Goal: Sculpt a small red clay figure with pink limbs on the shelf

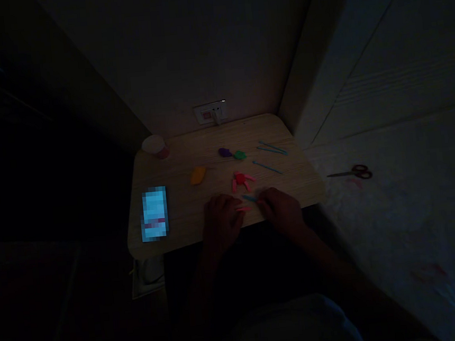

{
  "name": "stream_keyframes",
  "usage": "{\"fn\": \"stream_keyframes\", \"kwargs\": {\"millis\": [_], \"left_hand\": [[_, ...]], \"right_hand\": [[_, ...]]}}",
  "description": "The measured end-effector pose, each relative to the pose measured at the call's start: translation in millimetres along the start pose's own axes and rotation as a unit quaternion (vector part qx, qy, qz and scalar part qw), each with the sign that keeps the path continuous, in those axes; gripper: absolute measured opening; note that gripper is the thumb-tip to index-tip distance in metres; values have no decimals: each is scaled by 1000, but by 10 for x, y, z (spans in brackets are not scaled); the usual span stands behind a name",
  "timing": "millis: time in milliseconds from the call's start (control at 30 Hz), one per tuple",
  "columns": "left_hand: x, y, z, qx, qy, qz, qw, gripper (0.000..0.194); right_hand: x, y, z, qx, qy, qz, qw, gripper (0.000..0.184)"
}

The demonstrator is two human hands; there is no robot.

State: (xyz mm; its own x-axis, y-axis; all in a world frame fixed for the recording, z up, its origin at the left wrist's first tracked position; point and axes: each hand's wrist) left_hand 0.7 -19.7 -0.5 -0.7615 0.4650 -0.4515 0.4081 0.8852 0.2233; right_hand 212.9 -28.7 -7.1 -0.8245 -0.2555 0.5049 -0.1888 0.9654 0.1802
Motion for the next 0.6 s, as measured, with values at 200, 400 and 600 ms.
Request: {"fn": "stream_keyframes", "kwargs": {"millis": [200,400,600], "left_hand": [[-6,3,-12,2,11,3,1000,5],[-11,6,-16,8,9,-6,1000,7],[-13,19,0,5,20,-18,1000,3]], "right_hand": [[-163,46,-26,-2,29,-58,998,20],[-299,81,-62,23,141,-150,978,18],[-338,102,-81,46,133,-189,972,16]]}}
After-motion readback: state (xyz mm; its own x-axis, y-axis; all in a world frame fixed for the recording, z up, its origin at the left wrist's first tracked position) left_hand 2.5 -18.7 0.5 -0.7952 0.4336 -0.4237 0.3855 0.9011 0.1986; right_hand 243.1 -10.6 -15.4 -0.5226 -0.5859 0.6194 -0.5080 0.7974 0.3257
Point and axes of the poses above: each hand's wrist, its own y-axis towards the middle knuckle, its own z-axis out of the palm, x = y × z, and after that the axes turned 5 degrees about x, right-handed
